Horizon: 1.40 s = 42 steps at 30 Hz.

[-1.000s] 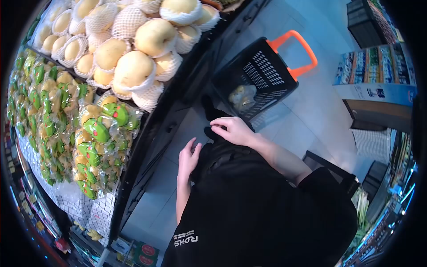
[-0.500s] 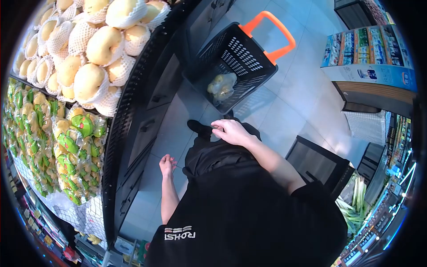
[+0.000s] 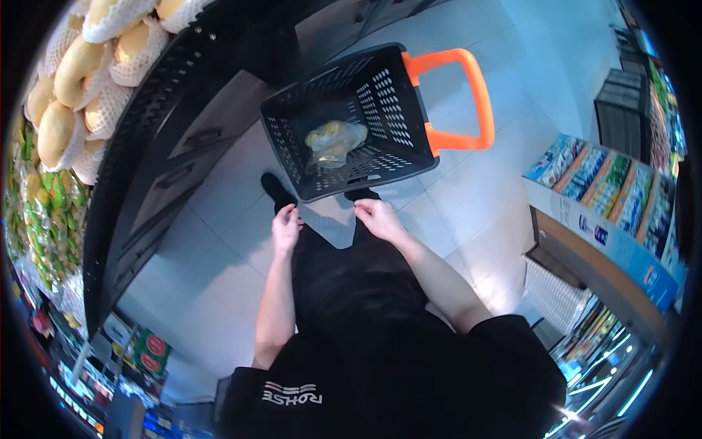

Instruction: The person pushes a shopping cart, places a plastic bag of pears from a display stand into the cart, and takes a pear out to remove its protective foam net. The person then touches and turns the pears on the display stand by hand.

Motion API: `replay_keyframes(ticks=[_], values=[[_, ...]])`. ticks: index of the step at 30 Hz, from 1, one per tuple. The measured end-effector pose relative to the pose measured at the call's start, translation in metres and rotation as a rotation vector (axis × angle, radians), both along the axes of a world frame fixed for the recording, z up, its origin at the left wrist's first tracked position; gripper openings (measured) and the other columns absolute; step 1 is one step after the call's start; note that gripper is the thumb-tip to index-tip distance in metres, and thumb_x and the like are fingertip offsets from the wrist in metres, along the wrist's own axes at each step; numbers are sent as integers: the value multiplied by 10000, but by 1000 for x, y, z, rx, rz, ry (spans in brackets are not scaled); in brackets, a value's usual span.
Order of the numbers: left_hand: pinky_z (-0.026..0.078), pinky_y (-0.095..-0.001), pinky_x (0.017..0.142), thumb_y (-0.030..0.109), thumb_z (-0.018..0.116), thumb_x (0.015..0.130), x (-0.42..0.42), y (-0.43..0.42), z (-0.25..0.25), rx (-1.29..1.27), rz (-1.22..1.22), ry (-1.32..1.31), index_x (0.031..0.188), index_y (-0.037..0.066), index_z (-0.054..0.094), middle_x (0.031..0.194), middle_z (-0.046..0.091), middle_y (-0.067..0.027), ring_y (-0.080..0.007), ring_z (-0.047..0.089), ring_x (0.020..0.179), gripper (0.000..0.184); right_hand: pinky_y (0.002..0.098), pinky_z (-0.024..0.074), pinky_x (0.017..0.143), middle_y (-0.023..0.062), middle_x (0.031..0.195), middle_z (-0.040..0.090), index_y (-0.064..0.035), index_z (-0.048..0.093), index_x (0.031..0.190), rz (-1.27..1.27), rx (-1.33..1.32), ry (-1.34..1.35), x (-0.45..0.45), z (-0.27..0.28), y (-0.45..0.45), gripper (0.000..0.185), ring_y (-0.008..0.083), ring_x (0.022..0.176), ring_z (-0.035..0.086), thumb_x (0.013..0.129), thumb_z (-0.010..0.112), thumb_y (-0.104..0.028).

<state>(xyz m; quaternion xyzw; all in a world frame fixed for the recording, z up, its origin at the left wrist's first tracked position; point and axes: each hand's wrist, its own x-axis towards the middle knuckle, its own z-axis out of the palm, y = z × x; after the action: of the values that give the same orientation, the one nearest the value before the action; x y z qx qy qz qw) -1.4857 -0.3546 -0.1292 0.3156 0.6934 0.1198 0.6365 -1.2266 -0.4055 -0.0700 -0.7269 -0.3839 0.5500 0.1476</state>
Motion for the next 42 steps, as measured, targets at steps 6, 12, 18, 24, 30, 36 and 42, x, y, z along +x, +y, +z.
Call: replay_keyframes(ticks=[6, 12, 18, 24, 30, 36, 42], values=[[544, -322, 821, 150, 584, 957, 60, -39, -38, 103, 84, 112, 1293, -42, 559, 1149, 668, -171, -201, 683, 937, 388, 404, 506, 925, 216, 1117, 677, 16, 663, 1158, 250, 71, -49, 20, -70, 39, 367, 356, 1051, 654, 929, 573, -256], [534, -347, 850, 118, 602, 921, 71, 5, -120, 87, -19, 147, 1343, -21, 511, 1237, 620, -227, -261, 693, 978, 453, 441, 491, 942, 244, 1104, 661, 48, 674, 1076, 457, 142, -12, -10, -204, 70, 301, 392, 1063, 623, 911, 555, -174], [419, -400, 1053, 70, 639, 840, 93, 41, -256, 233, -444, 418, 1441, 27, 404, 1426, 425, -301, -405, 503, 1263, 647, 429, 508, 939, 244, 1125, 661, 23, 691, 1082, 867, -245, -47, -29, -331, 89, 294, 351, 1094, 630, 862, 543, -104], [509, -500, 847, 167, 554, 906, 107, 57, -326, 131, -603, 502, 1281, 121, 573, 1137, 640, -229, -423, 619, 1016, 378, 403, 480, 984, 214, 1190, 651, 24, 682, 1107, 887, -266, -52, -36, -395, 94, 302, 319, 1155, 610, 851, 558, -76], [509, -507, 760, 160, 541, 932, 113, 60, -327, 308, -581, 468, 1037, 47, 649, 923, 671, -233, -425, 641, 883, 188, 383, 481, 966, 165, 1192, 664, -29, 691, 1106, 913, -223, -160, -27, -438, 103, 289, 285, 1139, 619, 865, 558, -119], [503, -503, 760, 153, 567, 937, 116, 68, -306, 393, -717, 239, 1003, 22, 677, 858, 651, -260, -441, 621, 870, 184, 494, 319, 1115, 254, 1488, 388, 58, 447, 1399, 1045, -266, -588, -26, -475, 132, 586, 391, 1344, 430, 911, 524, -256], [514, -448, 778, 160, 586, 933, 112, 76, -295, 425, -834, 61, 993, 37, 691, 866, 665, -214, -387, 630, 859, 173, 569, 217, 1145, 284, 1533, 284, 83, 220, 1492, 53, -318, -579, -21, -511, 146, 842, 429, 1402, 325, 935, 517, -473]])
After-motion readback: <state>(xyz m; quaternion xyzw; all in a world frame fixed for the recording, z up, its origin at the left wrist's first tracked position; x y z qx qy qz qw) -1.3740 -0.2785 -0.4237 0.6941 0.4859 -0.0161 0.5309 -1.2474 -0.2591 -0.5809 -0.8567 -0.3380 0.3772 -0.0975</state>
